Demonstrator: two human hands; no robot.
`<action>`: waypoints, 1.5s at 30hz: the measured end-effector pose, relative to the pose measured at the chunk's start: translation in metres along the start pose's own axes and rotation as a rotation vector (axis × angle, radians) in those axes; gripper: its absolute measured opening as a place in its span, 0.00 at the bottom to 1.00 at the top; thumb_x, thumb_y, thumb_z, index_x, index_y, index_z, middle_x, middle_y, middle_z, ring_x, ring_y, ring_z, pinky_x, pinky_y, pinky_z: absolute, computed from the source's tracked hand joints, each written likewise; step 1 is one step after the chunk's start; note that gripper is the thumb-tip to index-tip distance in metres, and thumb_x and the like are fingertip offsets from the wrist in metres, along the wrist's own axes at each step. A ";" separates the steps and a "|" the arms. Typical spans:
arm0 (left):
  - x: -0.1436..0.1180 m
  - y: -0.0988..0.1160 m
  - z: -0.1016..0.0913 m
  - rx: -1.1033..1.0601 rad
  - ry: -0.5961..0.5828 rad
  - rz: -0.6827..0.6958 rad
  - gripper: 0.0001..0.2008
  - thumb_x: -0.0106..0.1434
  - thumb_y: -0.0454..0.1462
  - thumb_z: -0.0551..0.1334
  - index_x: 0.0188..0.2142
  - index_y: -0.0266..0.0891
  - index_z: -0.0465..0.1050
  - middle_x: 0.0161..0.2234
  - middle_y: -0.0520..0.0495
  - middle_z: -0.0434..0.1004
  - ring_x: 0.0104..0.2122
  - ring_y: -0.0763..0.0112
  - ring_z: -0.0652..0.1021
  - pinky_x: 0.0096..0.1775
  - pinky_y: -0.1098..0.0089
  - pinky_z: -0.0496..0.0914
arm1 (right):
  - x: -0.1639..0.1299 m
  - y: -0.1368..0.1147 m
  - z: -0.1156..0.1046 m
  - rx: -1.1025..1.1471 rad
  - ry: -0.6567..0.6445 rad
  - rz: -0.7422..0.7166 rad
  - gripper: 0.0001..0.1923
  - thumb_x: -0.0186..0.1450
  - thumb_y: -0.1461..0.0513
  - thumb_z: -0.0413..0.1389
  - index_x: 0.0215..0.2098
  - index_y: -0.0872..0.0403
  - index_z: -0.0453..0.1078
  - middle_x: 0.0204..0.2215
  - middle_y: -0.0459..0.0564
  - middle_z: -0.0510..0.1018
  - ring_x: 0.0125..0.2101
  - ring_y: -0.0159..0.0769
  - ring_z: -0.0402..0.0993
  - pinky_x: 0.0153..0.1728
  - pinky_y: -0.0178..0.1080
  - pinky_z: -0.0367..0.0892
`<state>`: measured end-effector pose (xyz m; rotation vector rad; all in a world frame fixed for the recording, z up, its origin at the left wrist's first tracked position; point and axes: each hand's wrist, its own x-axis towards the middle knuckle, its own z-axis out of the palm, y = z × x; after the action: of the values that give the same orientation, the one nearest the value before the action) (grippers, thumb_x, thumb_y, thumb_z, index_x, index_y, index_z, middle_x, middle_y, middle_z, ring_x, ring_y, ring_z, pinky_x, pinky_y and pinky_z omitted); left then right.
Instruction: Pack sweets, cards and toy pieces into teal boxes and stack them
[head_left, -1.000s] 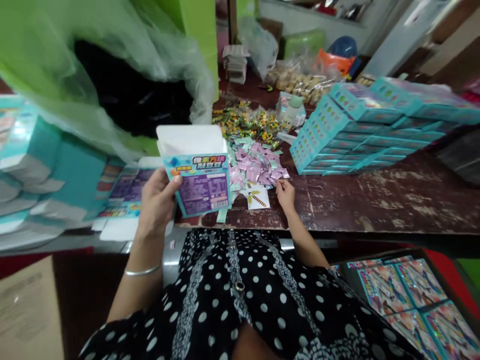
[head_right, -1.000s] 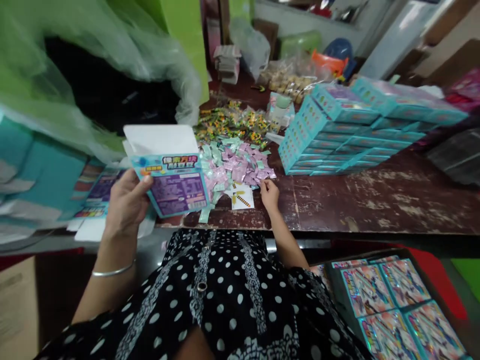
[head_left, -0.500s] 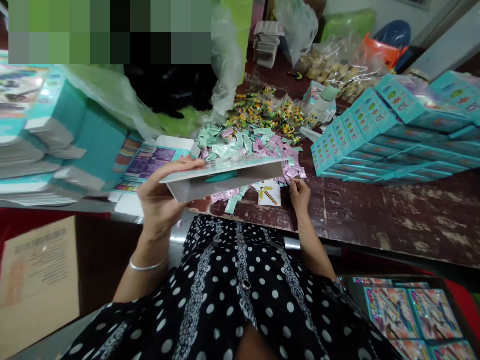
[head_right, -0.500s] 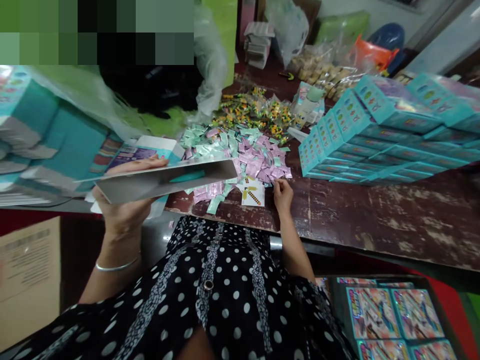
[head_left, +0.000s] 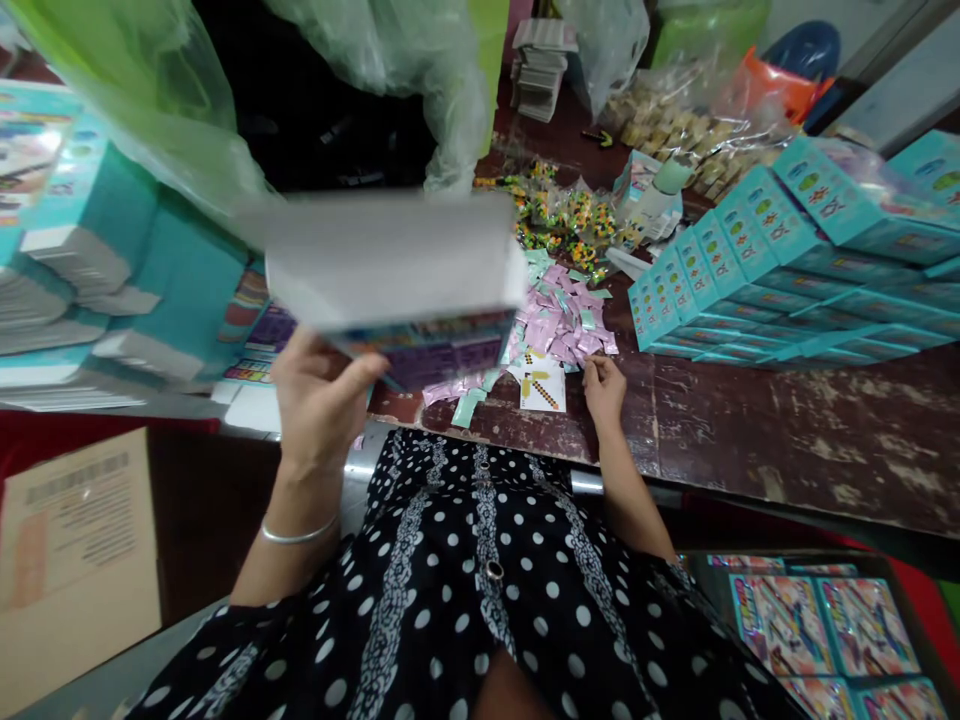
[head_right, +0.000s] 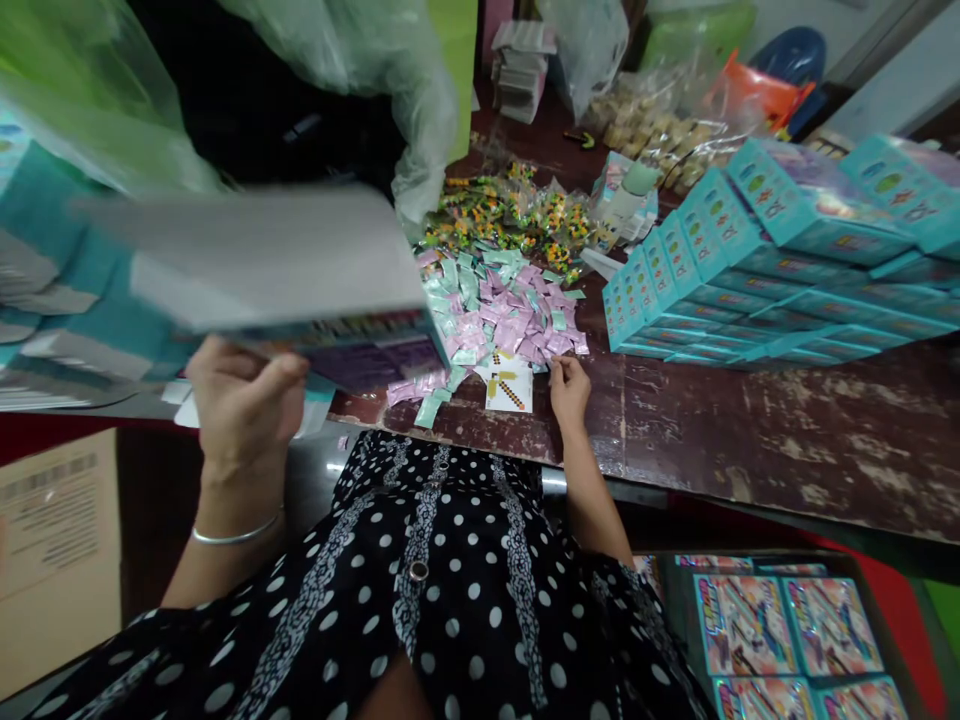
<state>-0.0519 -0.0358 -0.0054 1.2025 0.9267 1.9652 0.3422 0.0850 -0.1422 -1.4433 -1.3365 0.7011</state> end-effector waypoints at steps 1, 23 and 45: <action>0.002 -0.006 0.000 -0.043 0.017 -0.078 0.15 0.65 0.41 0.83 0.49 0.46 0.89 0.45 0.49 0.91 0.46 0.63 0.89 0.59 0.59 0.84 | 0.000 0.000 0.000 -0.012 0.001 0.003 0.24 0.68 0.43 0.59 0.44 0.55 0.78 0.24 0.42 0.73 0.24 0.33 0.66 0.29 0.37 0.61; -0.012 0.043 -0.020 0.186 -0.321 0.067 0.24 0.63 0.49 0.84 0.54 0.41 0.90 0.49 0.39 0.92 0.53 0.52 0.90 0.61 0.53 0.82 | 0.001 0.010 0.000 -0.047 -0.004 -0.109 0.23 0.74 0.43 0.60 0.44 0.55 0.78 0.21 0.40 0.71 0.22 0.32 0.66 0.29 0.35 0.63; -0.008 0.028 -0.032 0.117 -0.072 0.046 0.25 0.49 0.46 0.91 0.42 0.42 0.89 0.42 0.44 0.90 0.43 0.56 0.89 0.56 0.53 0.84 | -0.002 0.002 0.002 -0.113 0.003 -0.065 0.23 0.73 0.43 0.58 0.43 0.55 0.78 0.21 0.40 0.72 0.24 0.33 0.69 0.32 0.36 0.64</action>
<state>-0.0825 -0.0648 0.0037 1.3626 0.9969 1.9116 0.3409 0.0841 -0.1449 -1.4825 -1.4339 0.5891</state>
